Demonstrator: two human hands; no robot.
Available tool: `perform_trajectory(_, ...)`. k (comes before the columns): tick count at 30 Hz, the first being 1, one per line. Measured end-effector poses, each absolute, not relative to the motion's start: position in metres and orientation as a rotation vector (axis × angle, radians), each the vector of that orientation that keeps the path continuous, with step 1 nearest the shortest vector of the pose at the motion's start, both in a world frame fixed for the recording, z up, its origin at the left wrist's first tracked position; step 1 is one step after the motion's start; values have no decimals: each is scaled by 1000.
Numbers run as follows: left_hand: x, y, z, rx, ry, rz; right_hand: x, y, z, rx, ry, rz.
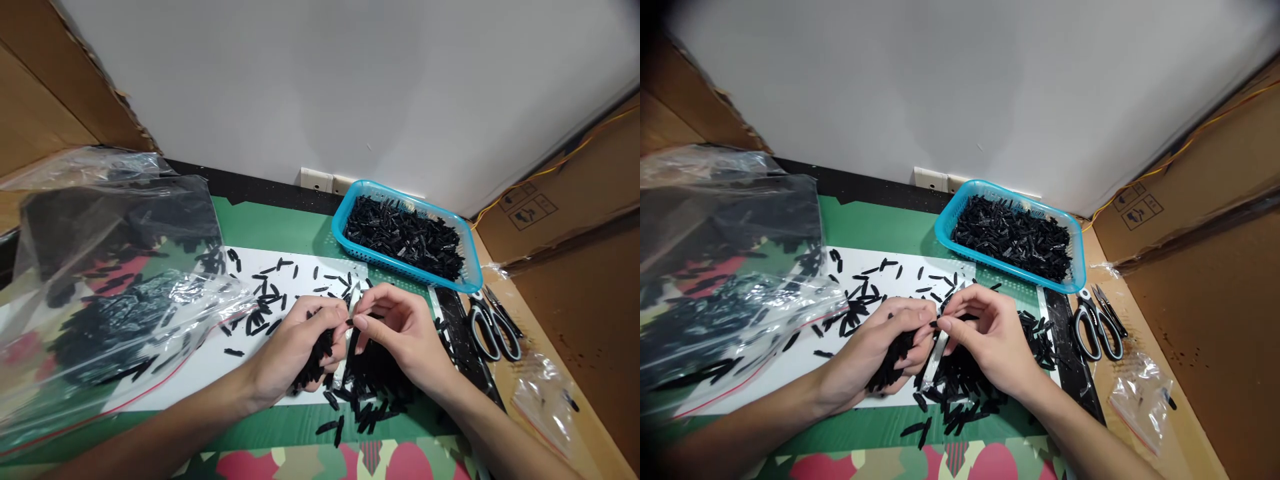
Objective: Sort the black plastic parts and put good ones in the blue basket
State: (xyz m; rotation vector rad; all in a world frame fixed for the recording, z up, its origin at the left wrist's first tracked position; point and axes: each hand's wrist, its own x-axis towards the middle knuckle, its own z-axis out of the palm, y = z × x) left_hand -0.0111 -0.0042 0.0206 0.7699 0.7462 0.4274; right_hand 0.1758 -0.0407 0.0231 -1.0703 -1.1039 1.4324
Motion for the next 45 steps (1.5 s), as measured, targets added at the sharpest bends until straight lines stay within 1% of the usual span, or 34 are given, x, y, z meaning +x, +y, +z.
perform_trajectory(5, -11, -5, 21, 827, 749, 419, 175, -41, 23, -1107, -1117, 1314)
perform_trajectory(11, -10, -5, 20, 862, 747, 449, 176, -43, 22, -1091, -1126, 1328)
perform_trajectory(16, -11, -4, 22, 820, 743, 461, 180, -42, 26, -1111, -1183, 1271)
perform_trajectory(24, -11, -5, 20, 846, 733, 483, 178, -47, 21, -1111, -1243, 1407)
perform_trajectory(27, -11, -5, 20, 858, 730, 493, 179, -47, 21, -1126, -1295, 1374)
perform_trajectory(29, -10, -5, 20, 853, 742, 496, 184, -45, 20, -1200, -1425, 1199)
perform_trajectory(30, -10, -5, 21, 847, 748, 498, 188, -44, 20, -1248, -1528, 1049)
perform_trajectory(34, -10, -4, 22, 785, 755, 512, 205, -36, 13, -1291, -2094, 266)
perform_trajectory(36, -10, -4, 23, 757, 756, 523, 210, -31, 9, -1213, -2349, 0)
perform_trajectory(39, -10, -3, 24, 755, 755, 548, 213, -28, 6, -1078, -2560, -149)
perform_trajectory(45, -11, -1, 25, 740, 758, 572, 209, -27, 8, -975, -2623, -217)
